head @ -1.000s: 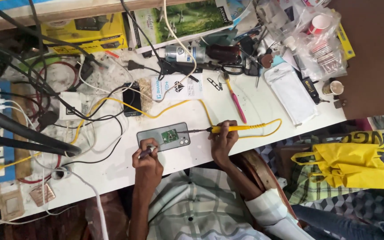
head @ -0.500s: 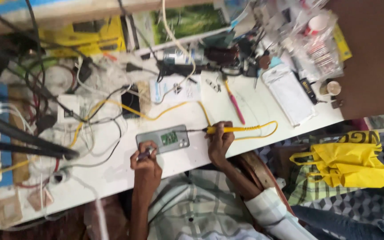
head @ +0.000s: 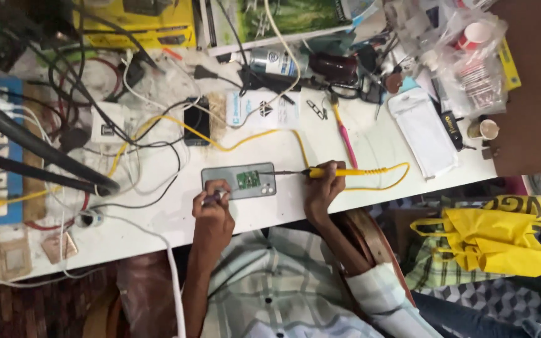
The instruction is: The person uses a soldering iron and solder wire to attach components to a small green circuit board placed on a smartphone. The person repeatedly applies heat and solder to different points on the board while holding the board steady with the other hand.
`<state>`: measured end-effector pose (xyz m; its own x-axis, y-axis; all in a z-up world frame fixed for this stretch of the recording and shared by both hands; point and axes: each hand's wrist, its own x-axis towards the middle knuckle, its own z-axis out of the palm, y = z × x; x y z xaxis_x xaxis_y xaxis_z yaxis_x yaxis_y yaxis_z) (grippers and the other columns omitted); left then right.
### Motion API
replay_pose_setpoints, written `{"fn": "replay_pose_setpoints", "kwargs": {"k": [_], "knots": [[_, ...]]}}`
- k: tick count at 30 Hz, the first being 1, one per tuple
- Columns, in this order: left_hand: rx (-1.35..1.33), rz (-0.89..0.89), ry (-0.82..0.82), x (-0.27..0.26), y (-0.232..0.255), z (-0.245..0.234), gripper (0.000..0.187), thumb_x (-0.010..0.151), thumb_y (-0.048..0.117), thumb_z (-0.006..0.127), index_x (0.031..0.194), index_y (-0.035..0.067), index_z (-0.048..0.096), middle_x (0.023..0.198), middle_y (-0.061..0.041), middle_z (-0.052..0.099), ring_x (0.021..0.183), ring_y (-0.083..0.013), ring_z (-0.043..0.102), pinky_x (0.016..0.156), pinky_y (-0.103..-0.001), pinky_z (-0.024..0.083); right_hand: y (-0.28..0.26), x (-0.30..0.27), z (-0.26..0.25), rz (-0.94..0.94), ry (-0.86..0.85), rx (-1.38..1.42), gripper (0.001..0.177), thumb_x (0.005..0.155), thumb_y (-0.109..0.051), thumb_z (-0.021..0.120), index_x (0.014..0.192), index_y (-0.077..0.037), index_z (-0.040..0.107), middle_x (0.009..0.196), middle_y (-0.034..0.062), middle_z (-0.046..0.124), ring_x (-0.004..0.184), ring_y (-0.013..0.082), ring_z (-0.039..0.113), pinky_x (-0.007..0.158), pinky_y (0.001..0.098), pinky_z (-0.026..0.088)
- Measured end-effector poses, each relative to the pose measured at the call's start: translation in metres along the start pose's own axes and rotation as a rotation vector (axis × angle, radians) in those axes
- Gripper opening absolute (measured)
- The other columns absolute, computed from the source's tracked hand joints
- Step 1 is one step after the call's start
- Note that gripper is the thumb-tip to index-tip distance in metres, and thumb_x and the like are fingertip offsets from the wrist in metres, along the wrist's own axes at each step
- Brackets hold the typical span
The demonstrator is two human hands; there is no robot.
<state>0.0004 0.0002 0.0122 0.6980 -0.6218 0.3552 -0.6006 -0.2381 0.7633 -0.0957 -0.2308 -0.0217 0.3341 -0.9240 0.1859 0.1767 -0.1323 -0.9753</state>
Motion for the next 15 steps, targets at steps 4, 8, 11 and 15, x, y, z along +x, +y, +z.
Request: {"fn": "replay_pose_setpoints", "kwargs": {"k": [4, 8, 11, 15], "knots": [[-0.015, 0.011, 0.003, -0.018, 0.0, 0.006, 0.012, 0.095, -0.012, 0.045, 0.096, -0.007, 0.034, 0.118, -0.014, 0.054, 0.084, -0.0218, 0.058, 0.109, -0.034, 0.03, -0.004, -0.011, -0.01, 0.041, -0.01, 0.021, 0.036, 0.111, -0.038, 0.047, 0.096, -0.005, 0.05, 0.071, 0.0075, 0.058, 0.056, 0.0141, 0.054, 0.053, 0.0282, 0.046], [-0.09, 0.06, 0.081, -0.006, -0.001, 0.004, 0.025, 0.101, -0.01, 0.045, 0.114, -0.004, 0.024, 0.122, -0.011, 0.055, 0.09, -0.0206, 0.06, 0.109, -0.031, 0.032, -0.011, -0.004, 0.001, 0.016, -0.032, -0.051, 0.038, 0.112, -0.039, 0.045, 0.095, -0.006, 0.051, 0.069, 0.0062, 0.057, 0.055, 0.0138, 0.055, 0.052, 0.0269, 0.046], [0.065, -0.028, -0.019, -0.01, 0.001, 0.005, 0.036, 0.097, -0.011, 0.048, 0.112, 0.008, 0.023, 0.117, -0.012, 0.058, 0.083, -0.0216, 0.063, 0.102, -0.034, 0.035, -0.013, -0.005, -0.003, 0.006, -0.057, -0.036, 0.038, 0.111, -0.04, 0.046, 0.095, -0.005, 0.05, 0.07, 0.0068, 0.057, 0.054, 0.0144, 0.056, 0.051, 0.0273, 0.047], [-0.175, 0.03, 0.088, -0.01, 0.001, 0.004, 0.049, 0.101, -0.013, 0.044, 0.13, 0.006, 0.01, 0.12, -0.015, 0.055, 0.086, -0.0236, 0.061, 0.102, -0.034, 0.04, -0.011, -0.008, -0.005, -0.008, -0.072, -0.063, 0.039, 0.113, -0.042, 0.046, 0.099, -0.005, 0.05, 0.073, 0.007, 0.057, 0.058, 0.0145, 0.058, 0.054, 0.0275, 0.048]]}}
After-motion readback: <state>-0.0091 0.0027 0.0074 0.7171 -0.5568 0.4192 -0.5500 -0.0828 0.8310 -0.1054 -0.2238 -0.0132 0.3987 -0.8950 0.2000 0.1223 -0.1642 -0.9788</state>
